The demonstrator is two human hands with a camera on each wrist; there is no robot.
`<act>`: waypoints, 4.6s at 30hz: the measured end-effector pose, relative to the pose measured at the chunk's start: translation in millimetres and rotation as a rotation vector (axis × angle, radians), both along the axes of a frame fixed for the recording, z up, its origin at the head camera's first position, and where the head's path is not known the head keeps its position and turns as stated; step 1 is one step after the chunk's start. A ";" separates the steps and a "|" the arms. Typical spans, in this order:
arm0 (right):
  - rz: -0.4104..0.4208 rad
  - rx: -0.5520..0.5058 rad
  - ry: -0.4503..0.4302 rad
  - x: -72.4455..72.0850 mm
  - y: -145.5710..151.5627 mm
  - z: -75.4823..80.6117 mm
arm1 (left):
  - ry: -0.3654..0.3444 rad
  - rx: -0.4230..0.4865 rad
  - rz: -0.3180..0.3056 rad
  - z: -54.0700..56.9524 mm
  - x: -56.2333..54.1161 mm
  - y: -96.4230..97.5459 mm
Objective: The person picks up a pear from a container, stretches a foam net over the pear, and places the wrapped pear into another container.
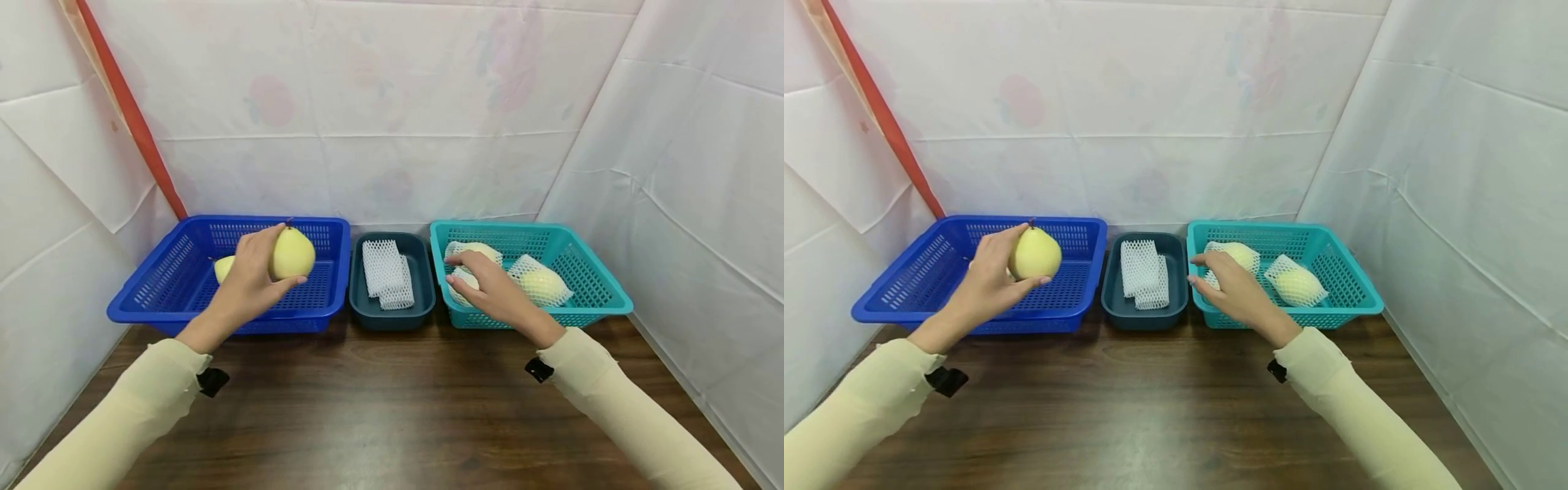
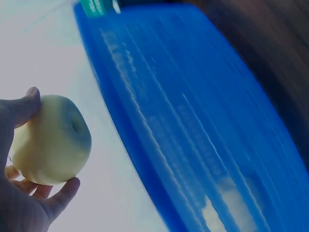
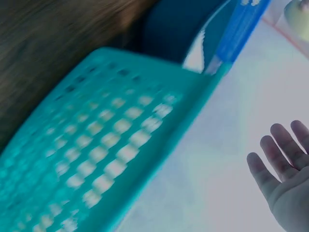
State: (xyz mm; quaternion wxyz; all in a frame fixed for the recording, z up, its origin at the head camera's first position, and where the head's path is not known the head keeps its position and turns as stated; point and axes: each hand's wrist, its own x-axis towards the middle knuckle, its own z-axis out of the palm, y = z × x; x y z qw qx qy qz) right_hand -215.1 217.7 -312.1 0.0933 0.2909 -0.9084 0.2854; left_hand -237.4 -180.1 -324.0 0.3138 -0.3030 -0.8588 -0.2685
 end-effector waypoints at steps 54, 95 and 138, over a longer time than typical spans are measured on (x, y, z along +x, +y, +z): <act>0.265 -0.354 -0.379 14.5 -56.7 -50.5 | -0.464 0.165 -0.404 -44.9 51.3 112.6; 0.256 -0.119 -0.419 6.3 -57.8 -67.3 | -0.569 0.077 -0.289 -93.3 53.3 117.1; -0.183 0.525 -0.005 -103.8 -125.2 -61.8 | -0.574 0.026 -0.273 -95.7 53.3 116.7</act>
